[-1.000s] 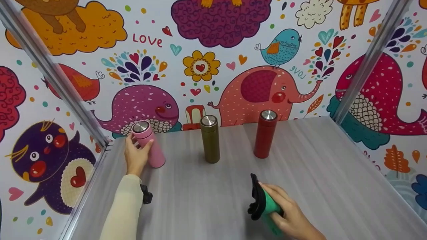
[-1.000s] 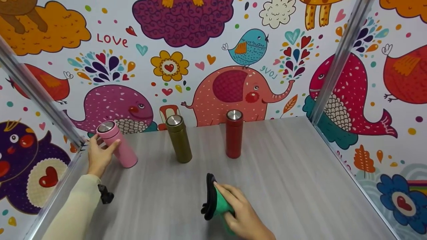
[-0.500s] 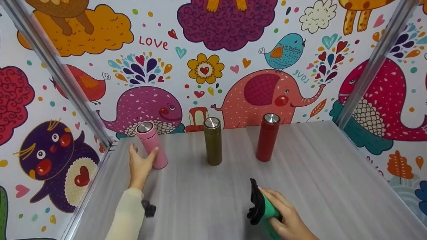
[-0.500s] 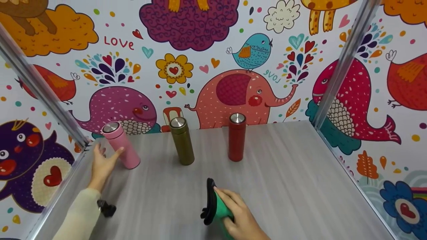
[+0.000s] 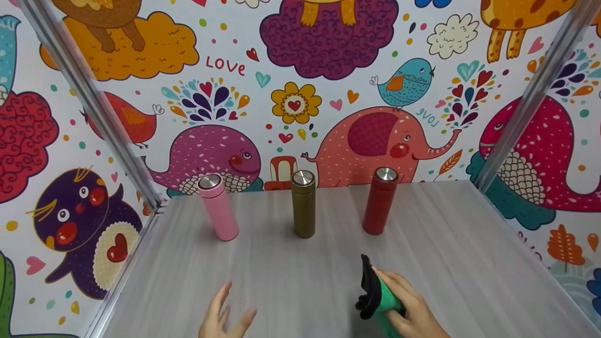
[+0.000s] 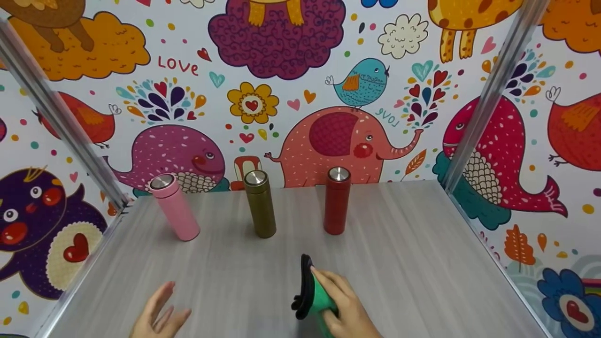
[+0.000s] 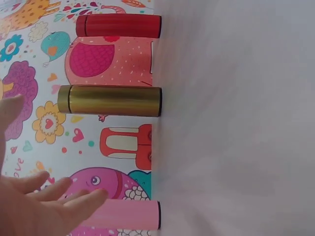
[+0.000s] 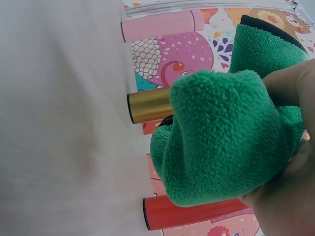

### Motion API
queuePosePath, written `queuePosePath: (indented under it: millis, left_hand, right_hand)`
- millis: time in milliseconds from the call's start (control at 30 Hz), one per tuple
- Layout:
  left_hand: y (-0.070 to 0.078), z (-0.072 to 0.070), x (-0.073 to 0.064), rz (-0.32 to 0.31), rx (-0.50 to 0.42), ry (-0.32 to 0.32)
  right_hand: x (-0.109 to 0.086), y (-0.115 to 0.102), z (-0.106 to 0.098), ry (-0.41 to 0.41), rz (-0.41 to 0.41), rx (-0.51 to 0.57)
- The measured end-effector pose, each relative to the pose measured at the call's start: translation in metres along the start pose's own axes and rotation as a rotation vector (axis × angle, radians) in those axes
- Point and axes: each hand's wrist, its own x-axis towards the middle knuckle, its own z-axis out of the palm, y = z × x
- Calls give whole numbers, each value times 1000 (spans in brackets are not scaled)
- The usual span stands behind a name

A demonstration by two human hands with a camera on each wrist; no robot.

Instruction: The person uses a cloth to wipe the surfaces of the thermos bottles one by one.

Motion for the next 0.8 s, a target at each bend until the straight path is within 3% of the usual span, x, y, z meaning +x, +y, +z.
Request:
queuePosePath:
  millis: [167,367,567,800]
  left_hand:
    - [-3,2,-12,24,-6,32]
    - [-4,13,3,85,37,32]
    - [11,28,39,291,55,-46]
    - [61,50,96,407,47,-50]
  right_hand:
    - [-2,-2,-1,-20,61,-20]
    - [0,-4,-1,-33,72,-18]
    - [-1,-6,0,-22,77,-1]
    - [-6,-4,2,-7,49,-21]
